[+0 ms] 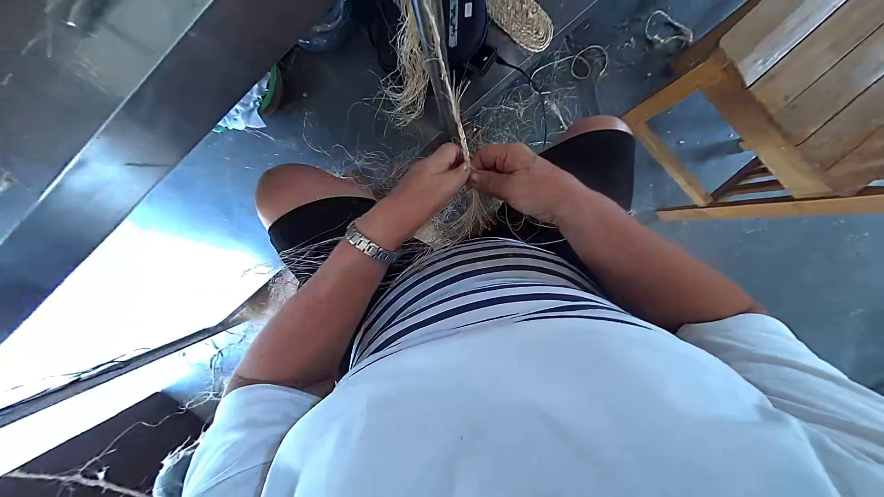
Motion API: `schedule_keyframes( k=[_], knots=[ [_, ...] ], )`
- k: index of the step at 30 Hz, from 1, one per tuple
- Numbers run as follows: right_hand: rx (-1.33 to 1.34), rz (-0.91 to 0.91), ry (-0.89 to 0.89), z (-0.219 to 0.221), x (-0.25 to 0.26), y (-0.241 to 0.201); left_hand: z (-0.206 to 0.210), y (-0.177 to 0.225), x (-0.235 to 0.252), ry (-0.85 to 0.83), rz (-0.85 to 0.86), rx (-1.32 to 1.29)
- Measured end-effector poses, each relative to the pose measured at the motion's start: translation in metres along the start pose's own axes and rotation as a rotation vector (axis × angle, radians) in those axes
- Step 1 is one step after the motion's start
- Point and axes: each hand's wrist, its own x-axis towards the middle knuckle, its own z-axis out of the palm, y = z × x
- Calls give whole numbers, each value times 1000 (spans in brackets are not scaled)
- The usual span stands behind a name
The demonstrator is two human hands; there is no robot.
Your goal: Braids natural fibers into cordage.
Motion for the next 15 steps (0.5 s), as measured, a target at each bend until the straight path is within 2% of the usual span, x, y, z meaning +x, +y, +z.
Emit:
schedule_keyframes(
  k=[3, 9, 15],
  knots=[
    [-25, -7, 8, -6, -3, 3, 14, -4, 12, -50, -43, -192],
    [-162, -120, -1, -12, 3, 12, 3, -7, 15, -75, -7, -224],
    [-245, -146, -12, -20, 2, 15, 0, -6, 9, -103, 6, -239]
  ],
)
